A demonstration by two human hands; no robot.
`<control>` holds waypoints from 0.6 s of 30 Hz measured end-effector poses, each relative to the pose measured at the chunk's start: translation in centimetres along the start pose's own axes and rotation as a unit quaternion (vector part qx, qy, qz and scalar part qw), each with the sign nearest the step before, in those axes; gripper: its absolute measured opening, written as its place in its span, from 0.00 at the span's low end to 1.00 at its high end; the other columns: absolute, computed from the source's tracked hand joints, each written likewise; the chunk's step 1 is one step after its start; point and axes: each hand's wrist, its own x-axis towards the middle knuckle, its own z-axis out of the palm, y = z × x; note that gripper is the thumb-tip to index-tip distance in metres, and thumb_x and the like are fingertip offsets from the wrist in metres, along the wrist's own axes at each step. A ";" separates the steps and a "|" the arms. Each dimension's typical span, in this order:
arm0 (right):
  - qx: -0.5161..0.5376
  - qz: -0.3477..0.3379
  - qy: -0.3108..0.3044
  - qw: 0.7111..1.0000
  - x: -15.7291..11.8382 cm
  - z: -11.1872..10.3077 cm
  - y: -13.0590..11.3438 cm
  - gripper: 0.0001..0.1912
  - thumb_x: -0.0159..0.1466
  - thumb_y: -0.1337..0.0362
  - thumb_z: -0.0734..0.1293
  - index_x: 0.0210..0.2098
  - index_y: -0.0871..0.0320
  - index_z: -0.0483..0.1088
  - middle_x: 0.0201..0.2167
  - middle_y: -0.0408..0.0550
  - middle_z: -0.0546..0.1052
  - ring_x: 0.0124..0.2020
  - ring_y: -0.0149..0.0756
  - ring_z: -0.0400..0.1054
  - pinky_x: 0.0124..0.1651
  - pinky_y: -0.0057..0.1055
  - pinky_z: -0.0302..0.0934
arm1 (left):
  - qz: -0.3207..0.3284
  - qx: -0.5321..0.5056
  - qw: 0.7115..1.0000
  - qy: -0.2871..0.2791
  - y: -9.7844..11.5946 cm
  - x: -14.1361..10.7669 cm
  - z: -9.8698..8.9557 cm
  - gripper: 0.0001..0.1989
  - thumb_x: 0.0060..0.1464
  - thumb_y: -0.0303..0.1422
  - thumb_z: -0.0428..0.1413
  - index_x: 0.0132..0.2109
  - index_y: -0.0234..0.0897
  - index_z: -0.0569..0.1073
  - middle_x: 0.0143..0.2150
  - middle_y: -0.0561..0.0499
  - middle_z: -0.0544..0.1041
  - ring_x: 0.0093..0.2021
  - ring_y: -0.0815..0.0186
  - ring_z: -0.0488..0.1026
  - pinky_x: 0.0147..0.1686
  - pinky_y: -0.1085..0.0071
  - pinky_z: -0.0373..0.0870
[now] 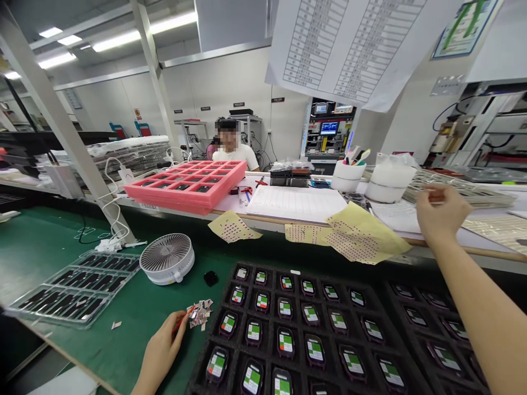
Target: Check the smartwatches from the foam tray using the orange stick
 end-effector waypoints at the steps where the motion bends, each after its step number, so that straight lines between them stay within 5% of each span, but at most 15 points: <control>1: 0.002 0.028 0.012 1.000 -0.2 -0.3 0.0 0.21 0.63 0.64 0.56 0.46 0.74 0.70 0.35 0.68 0.73 0.32 0.45 0.66 0.32 0.40 0.59 | -0.001 0.002 1.000 -0.001 0.1 0.0 -0.1 0.16 0.62 0.43 0.41 0.41 0.41 0.69 0.40 0.50 0.79 0.34 0.63 0.79 0.30 0.71 0.73; 3: 0.022 0.079 0.002 0.997 -1.1 -1.2 0.2 0.21 0.62 0.63 0.58 0.48 0.73 0.69 0.41 0.72 0.71 0.39 0.49 0.66 0.37 0.44 0.61 | -0.004 0.005 1.000 -0.004 0.2 -0.1 -0.1 0.16 0.62 0.43 0.41 0.42 0.41 0.68 0.40 0.50 0.79 0.34 0.63 0.79 0.30 0.70 0.73; 6: 0.034 0.017 -0.049 0.998 -3.5 -3.1 1.1 0.23 0.61 0.61 0.61 0.50 0.72 0.67 0.48 0.72 0.68 0.50 0.54 0.63 0.49 0.47 0.61 | 0.003 0.008 1.000 -0.012 0.3 -0.2 -0.1 0.16 0.62 0.43 0.40 0.41 0.40 0.69 0.41 0.49 0.79 0.33 0.63 0.79 0.29 0.71 0.73; 11: 0.036 -0.061 -0.227 0.971 -9.4 -7.2 2.6 0.25 0.64 0.55 0.57 0.56 0.64 0.63 0.61 0.65 0.62 0.66 0.51 0.49 0.66 0.51 0.37 | 0.033 0.026 0.999 0.000 0.3 0.1 -0.2 0.16 0.62 0.42 0.41 0.41 0.39 0.69 0.41 0.49 0.79 0.35 0.62 0.78 0.29 0.72 0.71; 13: 0.079 -0.010 -0.289 0.954 -12.1 -9.6 2.2 0.27 0.64 0.53 0.58 0.58 0.62 0.62 0.65 0.61 0.56 0.68 0.47 0.45 0.67 0.45 0.39 | 0.054 0.039 0.998 0.019 0.4 0.2 -0.3 0.17 0.63 0.42 0.40 0.41 0.38 0.69 0.39 0.47 0.79 0.35 0.62 0.78 0.30 0.72 0.71; 15: 0.126 0.056 -0.342 0.930 -15.1 -12.7 1.0 0.27 0.63 0.52 0.61 0.58 0.59 0.62 0.62 0.59 0.63 0.64 0.45 0.55 0.65 0.43 0.47 | 0.086 0.046 0.994 0.046 0.7 0.3 -0.4 0.18 0.63 0.41 0.39 0.41 0.36 0.69 0.37 0.46 0.77 0.34 0.62 0.76 0.31 0.70 0.70; 18: 0.181 0.055 -0.319 0.929 -20.4 -18.6 -2.2 0.23 0.62 0.54 0.64 0.55 0.55 0.65 0.58 0.54 0.68 0.60 0.44 0.61 0.63 0.44 0.52 | 0.144 0.039 0.985 0.084 1.0 -0.1 -0.8 0.18 0.63 0.40 0.40 0.41 0.35 0.69 0.34 0.46 0.74 0.32 0.62 0.74 0.31 0.69 0.69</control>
